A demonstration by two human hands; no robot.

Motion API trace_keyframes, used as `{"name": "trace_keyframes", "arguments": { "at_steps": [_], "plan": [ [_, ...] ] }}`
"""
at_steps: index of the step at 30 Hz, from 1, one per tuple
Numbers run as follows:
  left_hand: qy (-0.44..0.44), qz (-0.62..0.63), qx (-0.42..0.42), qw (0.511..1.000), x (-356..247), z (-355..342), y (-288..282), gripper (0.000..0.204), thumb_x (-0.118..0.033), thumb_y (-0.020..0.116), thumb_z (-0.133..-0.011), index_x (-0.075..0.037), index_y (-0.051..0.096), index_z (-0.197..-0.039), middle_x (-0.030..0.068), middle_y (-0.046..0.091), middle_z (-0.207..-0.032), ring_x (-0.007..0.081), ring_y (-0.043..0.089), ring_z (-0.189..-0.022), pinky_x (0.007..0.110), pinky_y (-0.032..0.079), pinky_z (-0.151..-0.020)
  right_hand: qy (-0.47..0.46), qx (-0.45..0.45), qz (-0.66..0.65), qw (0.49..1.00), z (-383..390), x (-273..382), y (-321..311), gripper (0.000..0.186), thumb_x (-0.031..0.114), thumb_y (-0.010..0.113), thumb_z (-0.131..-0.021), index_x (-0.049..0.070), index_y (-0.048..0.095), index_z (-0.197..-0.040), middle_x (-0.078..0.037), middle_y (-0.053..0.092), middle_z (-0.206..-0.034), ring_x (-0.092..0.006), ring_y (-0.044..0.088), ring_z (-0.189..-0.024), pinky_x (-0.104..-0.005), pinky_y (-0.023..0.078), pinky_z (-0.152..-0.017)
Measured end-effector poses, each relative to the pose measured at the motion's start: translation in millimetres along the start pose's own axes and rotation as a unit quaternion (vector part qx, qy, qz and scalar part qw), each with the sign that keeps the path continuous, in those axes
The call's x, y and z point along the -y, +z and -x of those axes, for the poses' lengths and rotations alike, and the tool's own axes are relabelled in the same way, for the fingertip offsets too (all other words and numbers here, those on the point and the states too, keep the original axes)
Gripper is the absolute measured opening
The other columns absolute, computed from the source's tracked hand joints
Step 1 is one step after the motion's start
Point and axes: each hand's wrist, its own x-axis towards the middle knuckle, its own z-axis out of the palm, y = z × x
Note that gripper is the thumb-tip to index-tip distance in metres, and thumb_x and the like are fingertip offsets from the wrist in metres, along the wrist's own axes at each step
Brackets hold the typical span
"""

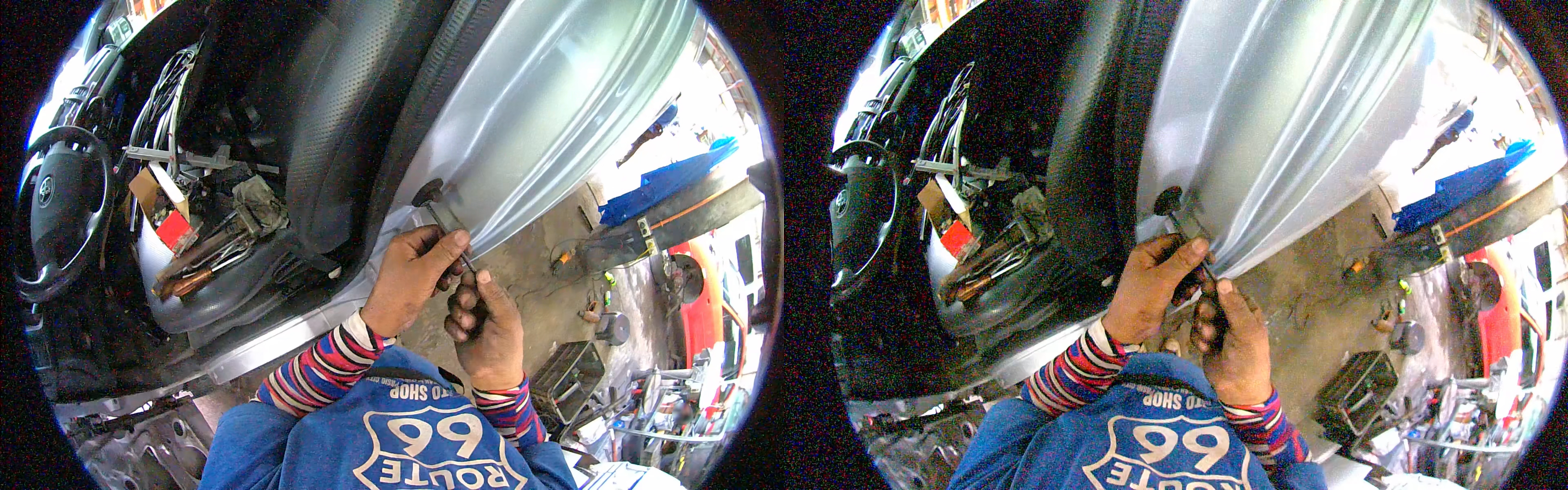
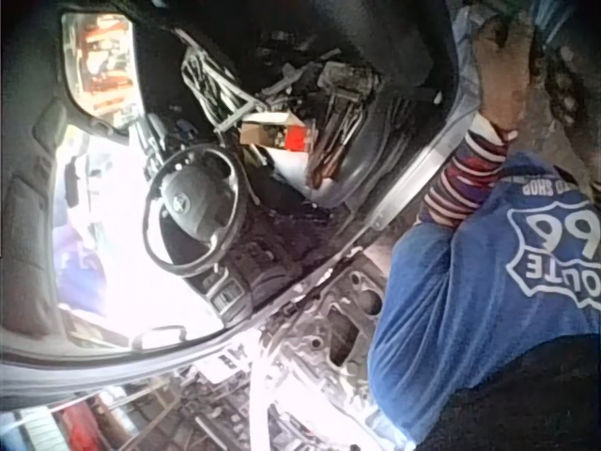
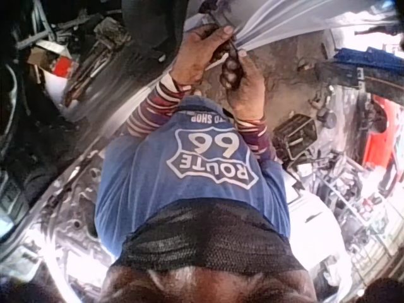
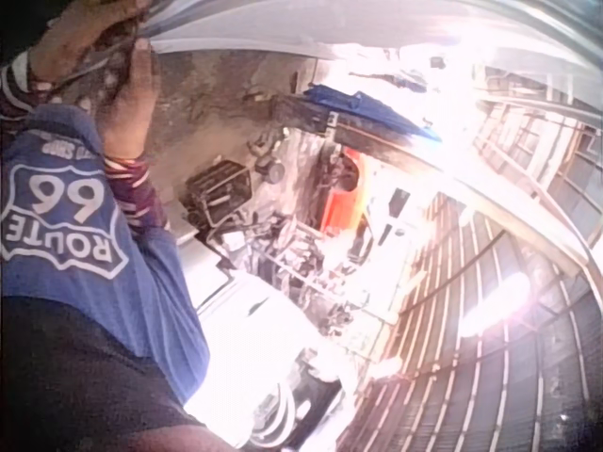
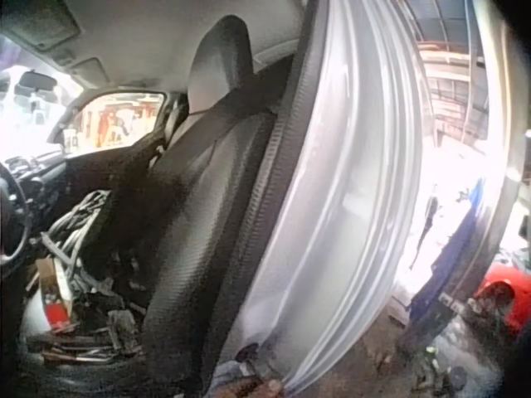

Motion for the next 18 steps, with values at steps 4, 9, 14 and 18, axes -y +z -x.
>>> {"name": "trace_keyframes", "arguments": {
  "at_steps": [4, 9, 14, 18],
  "plan": [
    [0.014, -0.014, 0.008, 1.000, -1.5, 1.8, -0.2, 0.034, -0.040, 0.066, -0.097, -0.007, 0.067, -0.090, -0.0040, 0.059, -0.070, 0.0044, 0.049, -0.059, 0.021, 0.036, -0.052, -0.340, -0.051, 0.479, 0.808, -9.9, -12.9, -3.9, 0.014, 0.012, 0.065, -0.093, 0.000, 0.064, -0.100, -0.009, 0.066, -0.081, -0.0235, 0.061, -0.072, -0.0372, 0.050, -0.068],
    [0.009, -0.017, 0.029, 0.999, -4.5, -0.2, -3.7, 0.034, -0.038, 0.065, -0.098, -0.005, 0.067, -0.091, -0.0036, 0.057, -0.070, 0.0046, 0.048, -0.058, 0.020, 0.037, -0.052, -0.527, 0.060, 0.649, 0.545, -23.9, 17.2, -22.8, 0.018, 0.001, 0.068, -0.081, -0.001, 0.064, -0.098, -0.016, 0.067, -0.085, -0.0325, 0.064, -0.077, -0.0399, 0.050, -0.069],
    [-0.014, 0.023, 0.040, 0.999, -1.9, -5.4, -3.7, 0.035, -0.039, 0.063, -0.099, -0.005, 0.067, -0.095, -0.0036, 0.057, -0.072, 0.0046, 0.049, -0.062, 0.020, 0.038, -0.054, -0.185, -0.016, 0.377, 0.907, -9.9, 15.5, -30.3, 0.032, 0.033, 0.063, -0.098, 0.001, 0.066, -0.100, -0.010, 0.064, -0.076, -0.0215, 0.056, -0.058, -0.0317, 0.043, -0.053],
    [-0.020, 0.028, 0.046, 0.998, 2.4, -6.1, -6.0, 0.037, -0.043, 0.060, -0.100, -0.007, 0.067, -0.098, -0.0035, 0.058, -0.075, 0.0045, 0.049, -0.064, 0.020, 0.039, -0.057, 0.135, 0.149, -0.012, 0.980, -5.7, 9.8, -27.0, 0.054, 0.056, 0.048, -0.101, 0.005, 0.065, -0.102, 0.000, 0.053, -0.067, -0.0099, 0.038, -0.050, -0.0252, 0.032, -0.046]
  ]
}}
